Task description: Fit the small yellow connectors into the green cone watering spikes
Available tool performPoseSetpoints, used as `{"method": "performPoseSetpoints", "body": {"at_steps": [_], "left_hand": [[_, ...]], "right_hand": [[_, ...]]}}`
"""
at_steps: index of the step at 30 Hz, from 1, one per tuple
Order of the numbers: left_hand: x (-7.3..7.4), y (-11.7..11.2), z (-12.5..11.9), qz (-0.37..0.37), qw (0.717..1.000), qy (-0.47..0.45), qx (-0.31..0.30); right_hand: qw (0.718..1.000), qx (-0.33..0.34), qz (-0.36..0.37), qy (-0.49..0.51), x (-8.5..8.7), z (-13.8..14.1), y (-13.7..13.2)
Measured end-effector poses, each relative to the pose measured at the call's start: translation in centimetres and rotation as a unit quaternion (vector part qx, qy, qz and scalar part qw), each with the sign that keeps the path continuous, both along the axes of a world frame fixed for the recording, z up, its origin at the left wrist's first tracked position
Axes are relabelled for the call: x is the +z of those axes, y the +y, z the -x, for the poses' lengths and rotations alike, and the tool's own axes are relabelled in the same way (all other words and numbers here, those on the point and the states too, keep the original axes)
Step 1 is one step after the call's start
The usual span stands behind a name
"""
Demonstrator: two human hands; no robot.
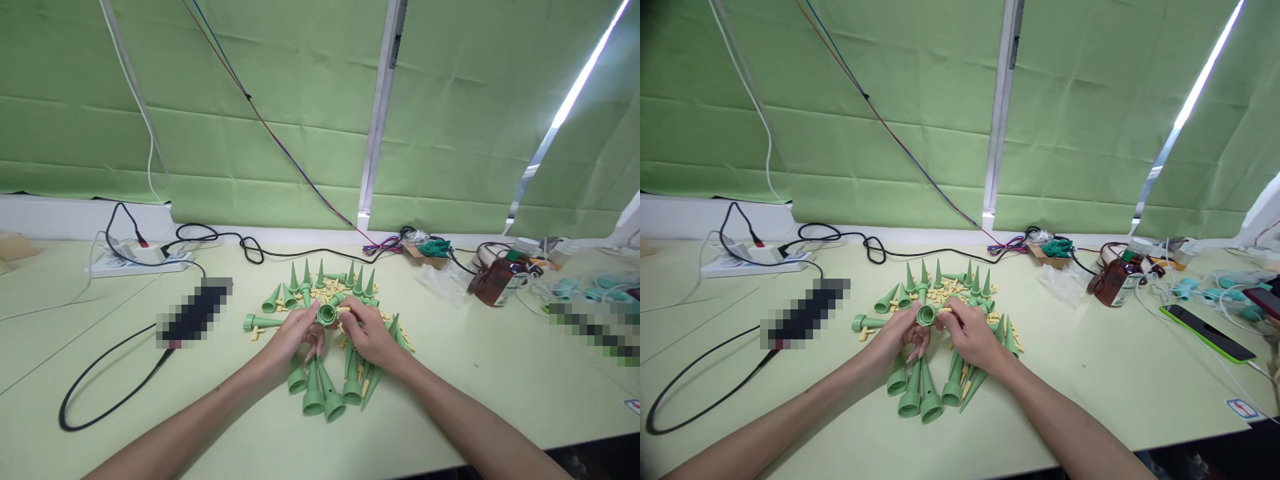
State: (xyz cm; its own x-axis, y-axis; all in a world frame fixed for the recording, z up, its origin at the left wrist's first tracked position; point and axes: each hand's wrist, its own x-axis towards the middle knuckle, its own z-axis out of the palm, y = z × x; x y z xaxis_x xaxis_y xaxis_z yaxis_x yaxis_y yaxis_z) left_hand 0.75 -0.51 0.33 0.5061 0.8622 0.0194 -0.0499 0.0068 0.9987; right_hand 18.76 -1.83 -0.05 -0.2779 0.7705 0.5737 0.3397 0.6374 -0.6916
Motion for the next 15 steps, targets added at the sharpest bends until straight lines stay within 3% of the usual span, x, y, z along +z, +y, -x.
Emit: {"method": "performPoseSetpoints", "body": {"at_steps": [5,15], "left_hand": [[0.2,-0.3,0.21,-0.05,0.998,0.024,0.004],[0.64,-0.66,0.04,-0.219,0.967,0.103,0.081]], "right_hand": [[1.0,-0.011,0.004,0.01,-0.4,-0.16,0.28],[0.999,-0.039,-0.004,0.009,-0.31,-0.16,0.37]]}}
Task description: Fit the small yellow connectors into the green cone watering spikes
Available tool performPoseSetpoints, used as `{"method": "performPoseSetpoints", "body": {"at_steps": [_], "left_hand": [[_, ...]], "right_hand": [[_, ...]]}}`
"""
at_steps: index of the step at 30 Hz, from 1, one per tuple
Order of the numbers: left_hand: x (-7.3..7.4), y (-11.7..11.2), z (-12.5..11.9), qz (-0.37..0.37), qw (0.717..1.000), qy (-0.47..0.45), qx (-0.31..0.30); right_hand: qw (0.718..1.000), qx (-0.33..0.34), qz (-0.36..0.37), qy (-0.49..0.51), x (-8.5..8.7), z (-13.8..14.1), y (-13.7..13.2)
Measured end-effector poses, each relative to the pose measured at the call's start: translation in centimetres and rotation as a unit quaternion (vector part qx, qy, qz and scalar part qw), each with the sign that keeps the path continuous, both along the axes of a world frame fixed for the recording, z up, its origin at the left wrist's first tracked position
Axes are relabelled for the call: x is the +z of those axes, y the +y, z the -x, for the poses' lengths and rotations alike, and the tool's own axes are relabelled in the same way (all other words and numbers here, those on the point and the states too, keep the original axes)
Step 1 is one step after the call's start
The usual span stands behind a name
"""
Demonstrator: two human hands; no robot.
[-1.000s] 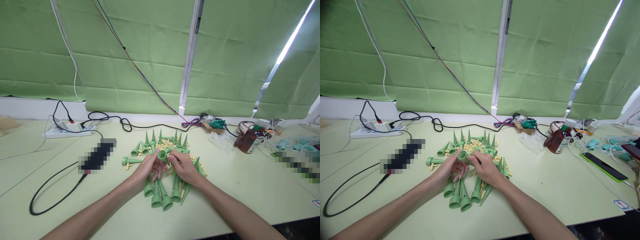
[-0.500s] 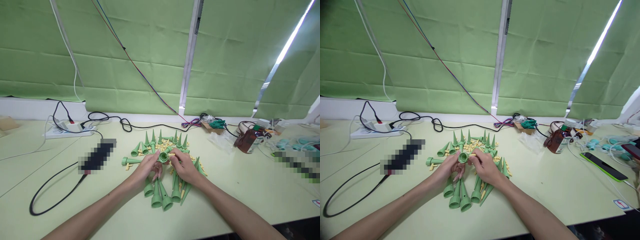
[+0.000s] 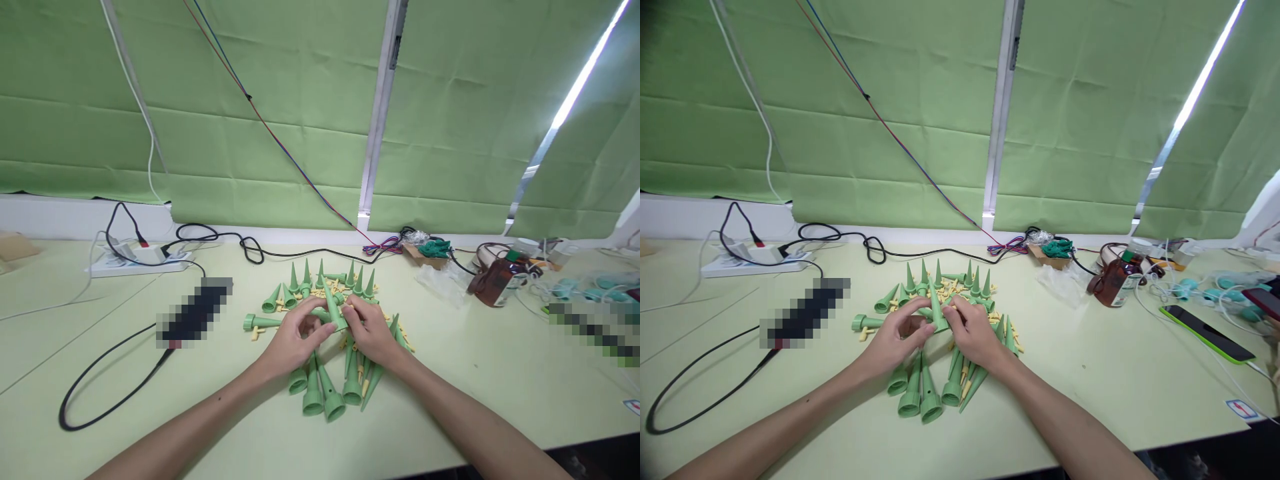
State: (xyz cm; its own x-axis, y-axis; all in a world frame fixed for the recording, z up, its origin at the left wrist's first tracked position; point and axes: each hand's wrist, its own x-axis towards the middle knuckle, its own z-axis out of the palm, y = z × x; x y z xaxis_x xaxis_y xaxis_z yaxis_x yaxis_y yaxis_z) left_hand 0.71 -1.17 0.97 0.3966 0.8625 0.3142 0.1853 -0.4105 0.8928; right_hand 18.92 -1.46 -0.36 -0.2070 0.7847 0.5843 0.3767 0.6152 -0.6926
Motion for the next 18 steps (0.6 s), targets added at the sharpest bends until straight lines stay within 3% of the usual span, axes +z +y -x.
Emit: {"method": "performPoseSetpoints", "body": {"at_steps": [18], "left_hand": [[-1.5,0.3,0.4,-0.227,0.971,0.068,0.019]], "right_hand": [[1.0,0.01,0.006,-0.004,-0.1,0.1,0.1]]}}
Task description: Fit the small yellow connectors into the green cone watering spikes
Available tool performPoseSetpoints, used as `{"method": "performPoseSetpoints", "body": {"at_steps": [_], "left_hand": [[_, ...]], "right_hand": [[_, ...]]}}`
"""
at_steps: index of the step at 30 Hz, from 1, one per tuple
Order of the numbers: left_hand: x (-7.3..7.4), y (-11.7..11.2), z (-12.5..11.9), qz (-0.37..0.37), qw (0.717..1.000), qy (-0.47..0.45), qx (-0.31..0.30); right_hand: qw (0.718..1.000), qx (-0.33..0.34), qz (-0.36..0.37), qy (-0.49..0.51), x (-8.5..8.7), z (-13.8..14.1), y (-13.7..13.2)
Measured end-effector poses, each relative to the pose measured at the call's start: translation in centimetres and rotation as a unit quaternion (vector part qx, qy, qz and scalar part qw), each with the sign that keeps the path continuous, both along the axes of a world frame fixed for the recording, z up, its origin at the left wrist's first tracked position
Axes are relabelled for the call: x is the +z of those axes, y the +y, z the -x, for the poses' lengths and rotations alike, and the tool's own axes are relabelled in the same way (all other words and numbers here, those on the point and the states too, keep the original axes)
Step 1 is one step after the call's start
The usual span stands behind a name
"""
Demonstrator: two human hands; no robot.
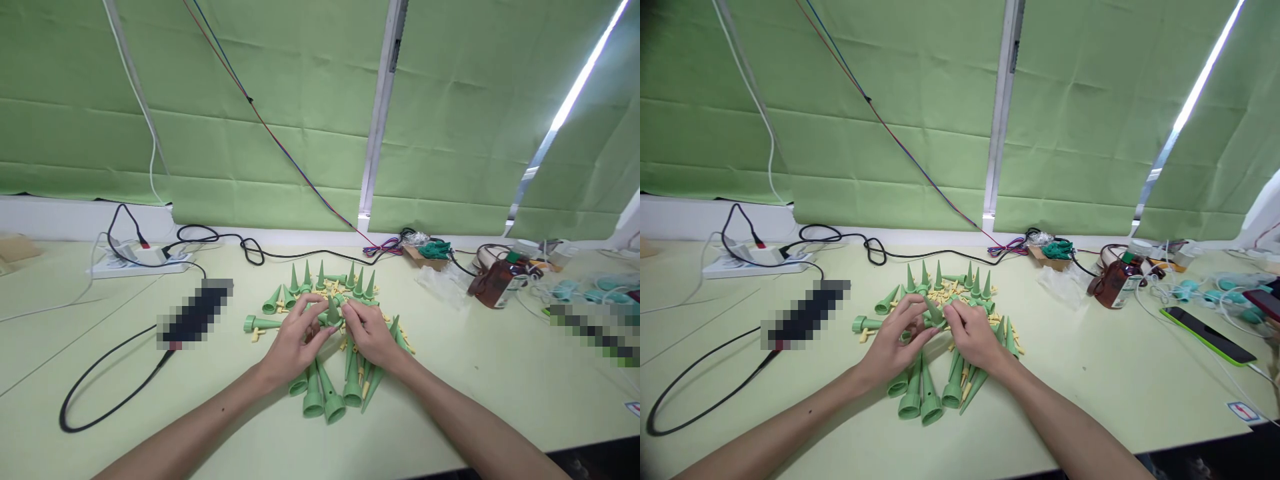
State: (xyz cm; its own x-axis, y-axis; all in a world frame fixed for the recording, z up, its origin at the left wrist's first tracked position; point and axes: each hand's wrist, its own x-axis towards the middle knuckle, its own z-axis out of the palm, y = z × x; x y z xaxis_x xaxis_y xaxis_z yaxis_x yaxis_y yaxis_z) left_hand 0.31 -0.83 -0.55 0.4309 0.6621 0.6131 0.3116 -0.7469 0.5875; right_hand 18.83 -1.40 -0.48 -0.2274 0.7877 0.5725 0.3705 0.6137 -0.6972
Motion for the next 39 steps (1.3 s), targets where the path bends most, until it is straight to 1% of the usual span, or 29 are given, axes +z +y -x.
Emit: {"method": "performPoseSetpoints", "body": {"at_steps": [5,8,10,15,17,18,20,22,24,30,32,35,39], "left_hand": [[0.0,0.0,0.2,-0.035,0.999,0.029,-0.008],[0.1,-0.1,0.2,-0.031,0.999,0.03,-0.001],[0.2,-0.2,0.1,-0.016,1.0,0.023,0.009],[0.8,-0.4,-0.3,0.061,0.997,-0.019,0.043],[1.1,-0.3,-0.3,0.09,0.995,-0.019,0.046],[1.2,-0.3,-0.3,0.11,0.993,-0.017,0.041],[1.2,-0.1,-0.3,0.173,0.985,-0.021,0.022],[1.2,0.0,-0.4,0.242,0.97,-0.033,-0.001],[1.0,0.2,-0.4,0.294,0.955,-0.039,-0.02],[1.2,0.2,-0.5,0.381,0.921,-0.045,-0.063],[1.4,0.2,-0.5,0.386,0.917,-0.054,-0.078],[1.5,0.1,-0.4,0.374,0.921,-0.061,-0.089],[1.5,0.0,-0.3,0.351,0.931,-0.062,-0.082]], "right_hand": [[1.0,0.002,0.001,-0.002,-0.1,0.0,-0.1],[1.0,-0.006,0.001,-0.004,-0.1,0.0,0.0],[1.0,-0.016,-0.001,-0.002,0.0,0.1,0.0],[0.999,-0.032,0.002,0.016,0.2,0.1,-0.1],[0.999,-0.037,0.0,0.019,0.1,0.1,-0.1],[0.999,-0.038,-0.002,0.018,0.1,0.0,-0.1],[0.999,-0.037,-0.005,0.013,0.1,0.0,-0.1],[1.0,-0.028,-0.01,0.005,0.1,0.1,-0.2],[1.0,-0.017,-0.016,-0.005,0.1,0.1,-0.2],[1.0,0.008,-0.019,-0.013,0.3,0.1,-0.2],[1.0,0.013,-0.017,-0.009,0.4,0.1,-0.2],[1.0,0.021,-0.01,-0.001,0.4,0.1,-0.3],[1.0,0.02,0.002,0.0,0.2,0.1,-0.2]]}}
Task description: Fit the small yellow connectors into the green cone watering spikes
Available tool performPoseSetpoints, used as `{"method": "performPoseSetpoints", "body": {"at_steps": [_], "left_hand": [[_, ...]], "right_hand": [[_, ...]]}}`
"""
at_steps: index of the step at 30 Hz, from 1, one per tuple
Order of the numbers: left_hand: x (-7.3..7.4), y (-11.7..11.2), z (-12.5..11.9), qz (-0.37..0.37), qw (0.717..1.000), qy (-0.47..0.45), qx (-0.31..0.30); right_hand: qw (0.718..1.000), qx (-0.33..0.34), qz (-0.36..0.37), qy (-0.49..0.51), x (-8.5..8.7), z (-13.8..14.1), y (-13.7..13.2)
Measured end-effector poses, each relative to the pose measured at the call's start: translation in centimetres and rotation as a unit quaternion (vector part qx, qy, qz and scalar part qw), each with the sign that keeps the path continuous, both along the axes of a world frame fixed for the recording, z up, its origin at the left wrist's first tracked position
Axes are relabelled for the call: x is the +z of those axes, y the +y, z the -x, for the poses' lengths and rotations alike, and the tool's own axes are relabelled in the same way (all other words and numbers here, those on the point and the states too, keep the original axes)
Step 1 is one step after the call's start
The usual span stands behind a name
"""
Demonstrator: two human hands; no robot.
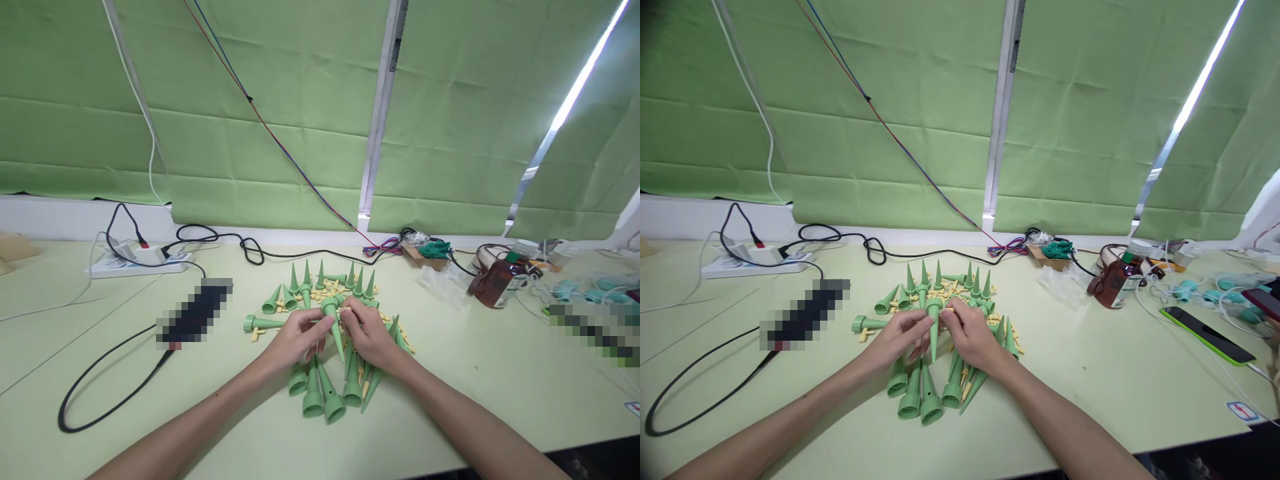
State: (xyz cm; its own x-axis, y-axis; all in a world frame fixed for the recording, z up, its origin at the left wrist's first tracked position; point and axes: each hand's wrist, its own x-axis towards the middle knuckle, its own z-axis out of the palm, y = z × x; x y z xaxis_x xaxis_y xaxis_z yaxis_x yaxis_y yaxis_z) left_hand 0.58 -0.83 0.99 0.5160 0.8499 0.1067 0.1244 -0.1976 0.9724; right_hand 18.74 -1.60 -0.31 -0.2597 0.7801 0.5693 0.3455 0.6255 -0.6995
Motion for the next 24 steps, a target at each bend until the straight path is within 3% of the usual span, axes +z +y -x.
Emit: {"method": "performPoseSetpoints", "body": {"at_steps": [14,24], "left_hand": [[-0.55,0.09,-0.11,-0.203,0.97,0.097,0.088],[-0.51,-0.41,-0.07,-0.313,0.944,0.079,0.072]], "right_hand": [[1.0,0.003,0.022,0.012,-0.16,-0.15,0.17],[0.998,0.022,0.05,0.027,-0.08,0.13,-0.01]]}}
